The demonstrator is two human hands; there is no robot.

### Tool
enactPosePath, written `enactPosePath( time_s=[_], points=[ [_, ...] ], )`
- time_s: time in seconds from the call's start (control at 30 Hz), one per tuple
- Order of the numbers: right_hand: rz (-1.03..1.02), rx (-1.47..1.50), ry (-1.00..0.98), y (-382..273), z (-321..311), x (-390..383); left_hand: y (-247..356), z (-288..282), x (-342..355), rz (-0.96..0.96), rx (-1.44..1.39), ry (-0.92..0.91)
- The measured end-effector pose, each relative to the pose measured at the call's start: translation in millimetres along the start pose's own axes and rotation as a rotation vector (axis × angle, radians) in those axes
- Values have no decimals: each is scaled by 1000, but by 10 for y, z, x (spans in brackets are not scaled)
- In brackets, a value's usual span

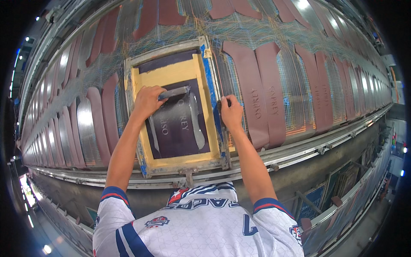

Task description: The person uses a squeegee to pull ink across a screen-printing frame, repeatedly applying pressure to transfer the design onto a dark fabric below. The person maintains consistent strokes and repositions the squeegee to cover the full area of the frame.

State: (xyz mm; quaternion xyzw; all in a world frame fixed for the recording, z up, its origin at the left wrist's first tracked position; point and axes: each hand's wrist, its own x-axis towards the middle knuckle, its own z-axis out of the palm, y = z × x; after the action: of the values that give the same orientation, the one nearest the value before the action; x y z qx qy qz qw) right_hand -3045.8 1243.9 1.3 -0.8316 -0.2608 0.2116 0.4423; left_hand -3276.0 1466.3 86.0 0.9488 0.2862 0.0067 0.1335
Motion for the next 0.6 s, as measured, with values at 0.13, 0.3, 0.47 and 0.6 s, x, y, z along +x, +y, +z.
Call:
enactPosePath(
  time_s=[0.13,0.3,0.47,0.6],
  points=[
    [19,-9,-37,-69,-28,-11,138,47,-309,31,-8,-36],
    [-4,-29,-1,-20,-43,6,757,229,-1301,71,8,-39],
    [26,-31,-21,-64,-49,18,814,96,-1477,67,-75,-143],
    [-51,-35,16,16,-41,19,381,-63,-801,93,-17,-24]
  ],
)
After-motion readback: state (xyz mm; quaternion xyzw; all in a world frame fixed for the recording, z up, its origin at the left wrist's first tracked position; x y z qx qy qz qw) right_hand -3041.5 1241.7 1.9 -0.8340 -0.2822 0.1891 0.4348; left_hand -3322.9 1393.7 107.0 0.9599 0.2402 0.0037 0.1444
